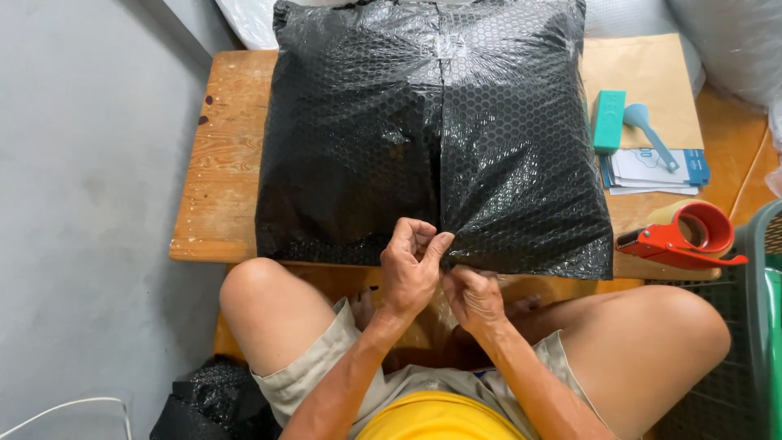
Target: Packing a pillow into a black bubble mailer and sealing it with a tape dispenser.
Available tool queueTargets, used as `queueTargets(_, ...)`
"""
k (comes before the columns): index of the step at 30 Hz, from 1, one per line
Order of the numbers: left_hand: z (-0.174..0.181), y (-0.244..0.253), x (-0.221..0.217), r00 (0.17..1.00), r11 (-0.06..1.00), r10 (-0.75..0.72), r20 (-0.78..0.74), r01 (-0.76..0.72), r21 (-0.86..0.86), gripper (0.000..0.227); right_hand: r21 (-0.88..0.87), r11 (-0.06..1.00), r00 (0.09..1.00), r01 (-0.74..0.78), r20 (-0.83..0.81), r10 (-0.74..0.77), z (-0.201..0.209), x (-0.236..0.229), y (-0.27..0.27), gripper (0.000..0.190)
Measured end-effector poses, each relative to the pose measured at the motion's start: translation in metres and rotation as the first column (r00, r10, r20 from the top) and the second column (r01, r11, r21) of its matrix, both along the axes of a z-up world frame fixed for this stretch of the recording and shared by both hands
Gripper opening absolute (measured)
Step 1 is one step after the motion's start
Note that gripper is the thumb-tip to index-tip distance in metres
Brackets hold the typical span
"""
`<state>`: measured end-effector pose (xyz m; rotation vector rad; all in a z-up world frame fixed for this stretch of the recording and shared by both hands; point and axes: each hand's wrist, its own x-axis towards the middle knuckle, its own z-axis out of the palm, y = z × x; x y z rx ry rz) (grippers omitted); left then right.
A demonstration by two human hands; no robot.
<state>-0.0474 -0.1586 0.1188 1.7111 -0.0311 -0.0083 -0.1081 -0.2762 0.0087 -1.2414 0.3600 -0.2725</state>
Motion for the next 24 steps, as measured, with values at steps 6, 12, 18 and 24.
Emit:
queueTargets(6, 0.006, -0.002, -0.001, 0.999, 1.0, 0.018, 0.029, -0.018, 0.013, 0.024, -0.219, 0.975, 0.999, 0.024, 0.03, -0.018, -0.018, 0.006, -0.001, 0.008)
queueTargets(12, -0.011, -0.001, 0.01, 0.991, 0.992, 0.041, 0.126, -0.055, 0.112, 0.023, 0.598, 0.768, 0.973, 0.229, -0.132, -0.187, -0.016, 0.022, 0.006, 0.045)
queueTargets(18, -0.042, -0.008, 0.028, 0.971, 0.97, 0.057, 0.232, -0.108, 0.216, 0.021, 0.633, 0.735, 0.97, 0.242, -0.132, -0.206, 0.042, 0.029, 0.012, 0.033)
queueTargets(24, -0.055, -0.011, 0.034, 0.95, 0.944, 0.09, 0.299, -0.177, 0.278, 0.025, 0.636, 0.736, 0.973, 0.232, -0.147, -0.179, 0.062, 0.03, 0.015, 0.019)
